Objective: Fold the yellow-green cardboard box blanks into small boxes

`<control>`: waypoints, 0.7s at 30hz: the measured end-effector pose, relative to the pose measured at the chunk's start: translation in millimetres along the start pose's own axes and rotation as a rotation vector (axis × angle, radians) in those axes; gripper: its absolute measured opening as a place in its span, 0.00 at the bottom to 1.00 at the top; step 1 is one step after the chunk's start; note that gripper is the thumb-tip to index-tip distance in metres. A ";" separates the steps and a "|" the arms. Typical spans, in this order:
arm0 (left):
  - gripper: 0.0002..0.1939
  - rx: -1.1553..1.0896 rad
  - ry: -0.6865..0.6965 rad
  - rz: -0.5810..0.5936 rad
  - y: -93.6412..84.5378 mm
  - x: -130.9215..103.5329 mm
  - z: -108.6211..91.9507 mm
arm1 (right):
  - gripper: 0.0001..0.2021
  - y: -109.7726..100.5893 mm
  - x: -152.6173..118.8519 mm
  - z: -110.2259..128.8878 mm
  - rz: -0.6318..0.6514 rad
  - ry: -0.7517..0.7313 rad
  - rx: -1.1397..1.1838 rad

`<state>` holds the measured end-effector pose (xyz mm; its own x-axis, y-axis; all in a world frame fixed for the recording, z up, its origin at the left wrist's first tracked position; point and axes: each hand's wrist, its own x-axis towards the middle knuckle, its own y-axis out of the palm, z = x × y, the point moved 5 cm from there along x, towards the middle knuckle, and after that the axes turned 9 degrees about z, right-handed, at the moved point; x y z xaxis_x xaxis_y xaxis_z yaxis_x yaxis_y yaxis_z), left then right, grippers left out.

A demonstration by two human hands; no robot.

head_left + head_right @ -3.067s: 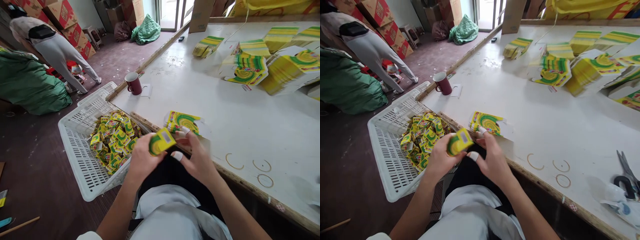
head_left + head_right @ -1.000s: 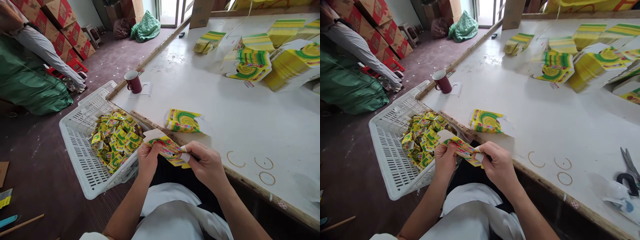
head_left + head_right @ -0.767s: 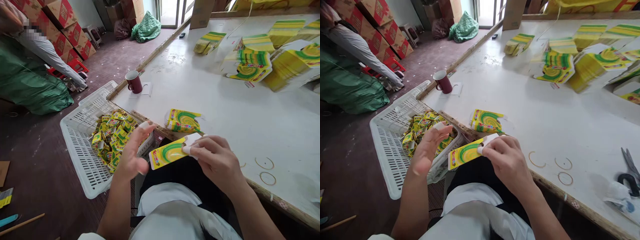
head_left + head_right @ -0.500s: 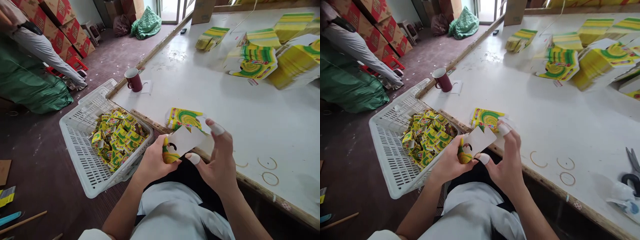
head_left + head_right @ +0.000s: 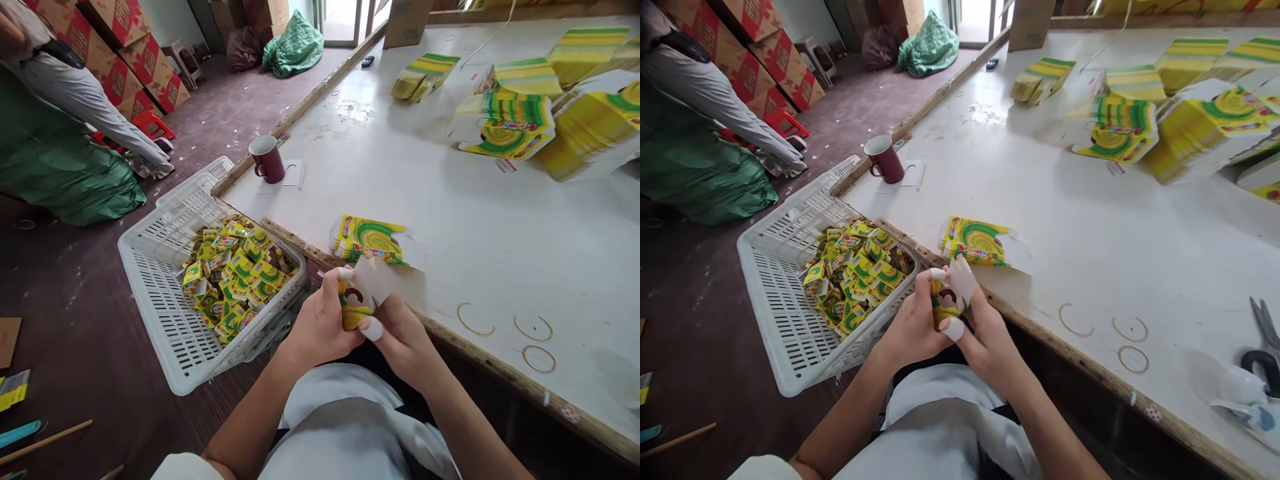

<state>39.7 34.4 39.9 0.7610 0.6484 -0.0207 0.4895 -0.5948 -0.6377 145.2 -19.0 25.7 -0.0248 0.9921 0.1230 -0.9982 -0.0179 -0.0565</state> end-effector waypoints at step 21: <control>0.27 0.001 -0.147 -0.035 -32.8 -7.7 6.0 | 0.16 -34.3 4.4 7.6 0.230 -0.185 -0.498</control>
<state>15.2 51.8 56.4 0.6727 0.7315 -0.1112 0.5139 -0.5700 -0.6411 179.0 -14.9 35.7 -0.2915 0.9306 0.2213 -0.8218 -0.1252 -0.5559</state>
